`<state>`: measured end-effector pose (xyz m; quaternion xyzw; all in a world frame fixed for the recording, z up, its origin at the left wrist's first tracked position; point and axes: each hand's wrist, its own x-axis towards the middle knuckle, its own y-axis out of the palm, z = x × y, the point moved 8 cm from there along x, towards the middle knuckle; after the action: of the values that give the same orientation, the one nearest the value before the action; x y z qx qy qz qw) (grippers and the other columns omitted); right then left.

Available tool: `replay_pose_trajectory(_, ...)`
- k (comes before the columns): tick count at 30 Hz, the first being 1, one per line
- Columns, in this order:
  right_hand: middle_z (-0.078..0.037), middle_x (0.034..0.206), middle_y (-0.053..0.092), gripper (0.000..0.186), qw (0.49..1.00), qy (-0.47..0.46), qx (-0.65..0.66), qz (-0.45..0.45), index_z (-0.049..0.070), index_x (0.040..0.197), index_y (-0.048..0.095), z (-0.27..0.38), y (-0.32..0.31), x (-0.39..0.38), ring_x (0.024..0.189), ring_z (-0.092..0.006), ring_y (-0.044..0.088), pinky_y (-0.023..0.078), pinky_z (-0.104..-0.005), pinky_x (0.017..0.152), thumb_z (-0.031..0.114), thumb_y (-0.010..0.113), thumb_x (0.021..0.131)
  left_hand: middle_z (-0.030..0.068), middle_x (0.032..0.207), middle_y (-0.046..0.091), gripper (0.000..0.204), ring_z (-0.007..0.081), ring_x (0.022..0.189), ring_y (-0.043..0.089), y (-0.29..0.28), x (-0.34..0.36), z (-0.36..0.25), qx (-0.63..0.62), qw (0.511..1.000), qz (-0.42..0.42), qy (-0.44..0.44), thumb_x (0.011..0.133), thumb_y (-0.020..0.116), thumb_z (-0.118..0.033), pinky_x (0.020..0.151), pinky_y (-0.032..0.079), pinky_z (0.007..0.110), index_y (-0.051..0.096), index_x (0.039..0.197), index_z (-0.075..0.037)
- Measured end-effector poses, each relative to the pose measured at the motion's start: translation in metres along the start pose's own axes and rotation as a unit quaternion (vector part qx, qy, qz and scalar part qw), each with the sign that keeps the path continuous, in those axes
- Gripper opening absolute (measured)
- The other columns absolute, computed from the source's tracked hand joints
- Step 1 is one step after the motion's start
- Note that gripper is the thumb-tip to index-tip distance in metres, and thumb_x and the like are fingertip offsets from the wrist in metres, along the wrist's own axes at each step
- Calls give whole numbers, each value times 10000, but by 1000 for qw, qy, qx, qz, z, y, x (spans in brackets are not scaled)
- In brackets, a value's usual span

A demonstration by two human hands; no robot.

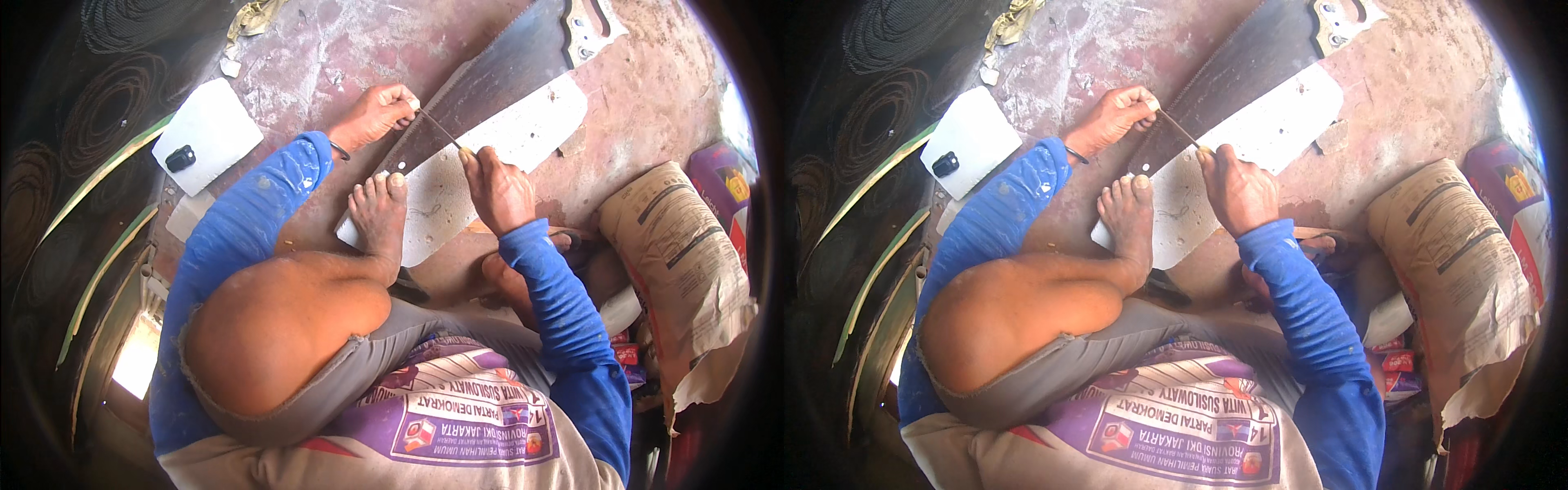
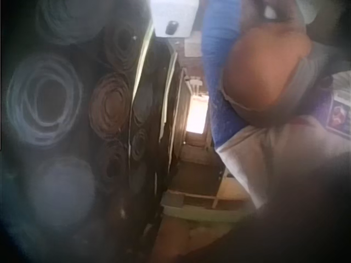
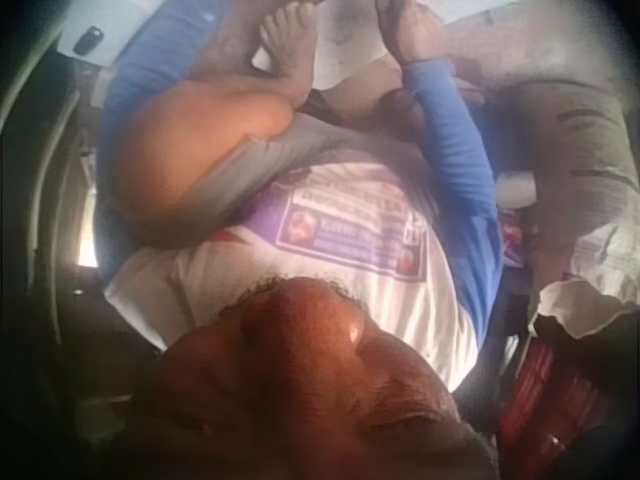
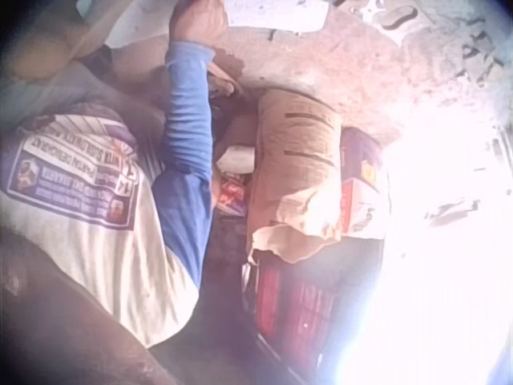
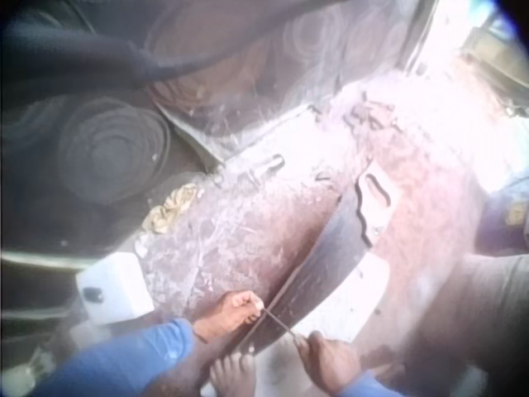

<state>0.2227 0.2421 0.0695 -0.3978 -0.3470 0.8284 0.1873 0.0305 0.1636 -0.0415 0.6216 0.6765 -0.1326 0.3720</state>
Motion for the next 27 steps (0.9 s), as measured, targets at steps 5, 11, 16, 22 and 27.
replay_pose_trajectory(5,-216,616,652,313,1000,6,1,8,74,912,597,-6,-6,-8,603,-407,688,545,-510,571,367,559,1017,-15,885,623,172,66,784,557,12,2,3,5,1000,9,-3,1006,649,-240,720,483,252,633,1008,-69)
replay_pose_trajectory(11,-208,620,654,352,1000,-22,-4,11,83,914,597,19,7,34,627,-409,691,551,-513,636,408,527,1028,-22,892,621,185,66,766,572,-33,5,4,28,996,-73,-42,1005,649,-273,734,507,252,631,1011,-89)
replay_pose_trajectory(16,-199,619,656,351,999,-35,20,-17,77,895,584,25,6,34,611,-403,685,549,-505,617,397,533,1028,-18,900,624,188,76,820,586,-42,-2,-5,19,998,-51,-33,1008,646,-279,768,519,263,629,1010,-91)
replay_pose_trajectory(22,-201,623,660,340,1000,-6,-7,7,61,903,584,3,2,4,597,-402,684,540,-506,576,381,560,1015,-6,892,635,177,72,806,563,-3,-1,-4,-14,1000,-14,-11,1005,644,-238,758,498,265,633,996,-62)
replay_pose_trajectory(27,-204,634,661,334,999,20,-1,31,66,913,588,-5,0,-2,632,-413,689,542,-523,612,381,549,1019,-6,885,633,162,67,793,559,10,1,1,-16,1000,2,-12,997,652,-225,741,492,259,635,995,-64)
